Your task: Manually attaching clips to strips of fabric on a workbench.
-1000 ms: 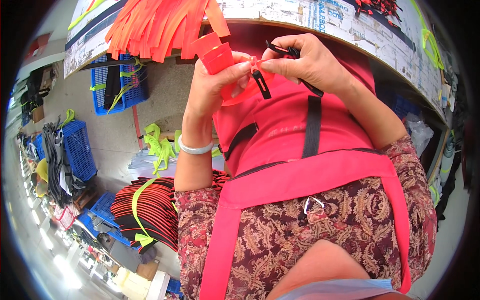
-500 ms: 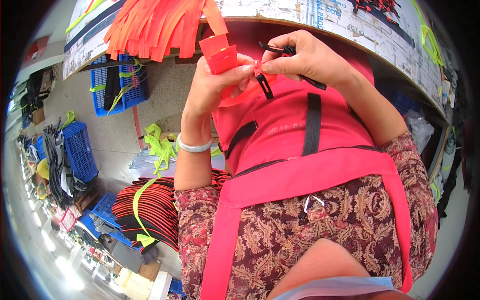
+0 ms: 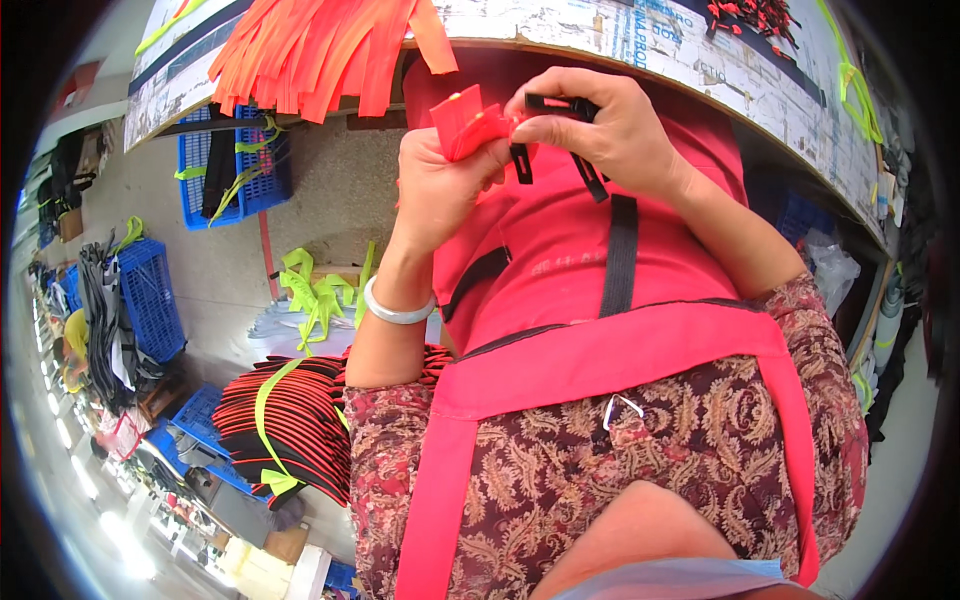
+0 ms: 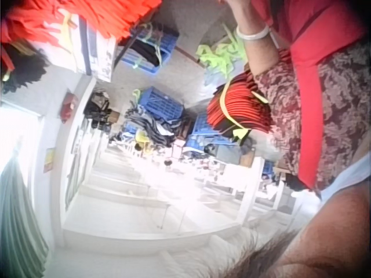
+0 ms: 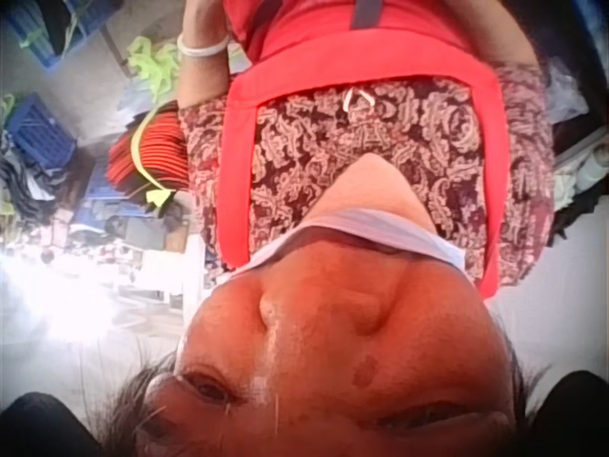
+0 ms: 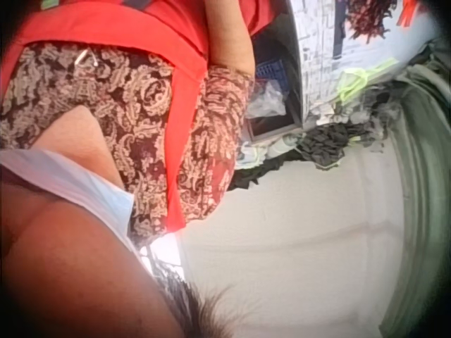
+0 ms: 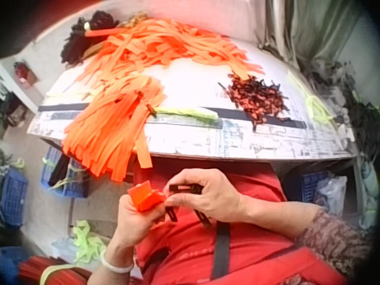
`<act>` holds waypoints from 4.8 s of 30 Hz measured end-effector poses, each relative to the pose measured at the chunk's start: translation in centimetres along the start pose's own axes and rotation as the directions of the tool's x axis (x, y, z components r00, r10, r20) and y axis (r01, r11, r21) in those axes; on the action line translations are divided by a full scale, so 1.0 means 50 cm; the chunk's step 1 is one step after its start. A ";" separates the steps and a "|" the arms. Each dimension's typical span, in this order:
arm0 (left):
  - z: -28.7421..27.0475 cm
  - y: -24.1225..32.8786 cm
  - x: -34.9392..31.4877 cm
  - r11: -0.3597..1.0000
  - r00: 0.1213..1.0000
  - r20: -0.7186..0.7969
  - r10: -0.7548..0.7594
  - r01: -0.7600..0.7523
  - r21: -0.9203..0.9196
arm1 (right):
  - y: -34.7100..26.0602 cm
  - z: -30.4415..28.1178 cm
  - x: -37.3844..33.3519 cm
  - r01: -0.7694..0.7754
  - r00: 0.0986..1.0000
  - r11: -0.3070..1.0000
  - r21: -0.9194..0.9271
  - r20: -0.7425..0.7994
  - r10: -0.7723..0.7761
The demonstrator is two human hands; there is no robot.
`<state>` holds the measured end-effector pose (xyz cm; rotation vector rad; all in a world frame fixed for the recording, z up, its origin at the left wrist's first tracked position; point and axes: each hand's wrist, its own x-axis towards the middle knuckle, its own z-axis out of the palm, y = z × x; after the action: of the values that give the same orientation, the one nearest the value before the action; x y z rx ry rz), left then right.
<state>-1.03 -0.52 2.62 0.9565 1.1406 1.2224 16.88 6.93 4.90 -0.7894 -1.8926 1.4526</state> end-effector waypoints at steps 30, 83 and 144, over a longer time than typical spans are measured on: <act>0.019 -0.022 0.012 0.951 0.958 0.006 0.288 -0.286 0.118 | 0.005 0.020 -0.018 0.052 0.997 0.998 -0.029 -0.052 -0.053; 0.061 -0.091 0.087 0.946 0.972 0.024 -0.235 0.234 -0.226 | 0.081 -0.036 -0.013 -0.253 0.947 0.966 0.060 -0.191 0.260; 0.060 0.024 0.088 0.957 0.999 -0.041 -0.021 0.008 -0.291 | 0.005 -0.048 -0.004 0.329 0.925 0.888 -0.322 -0.079 -0.372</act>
<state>1.59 4.12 3.77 0.6995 0.9658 1.3612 18.90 8.29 5.16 -0.6203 -2.0487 0.8749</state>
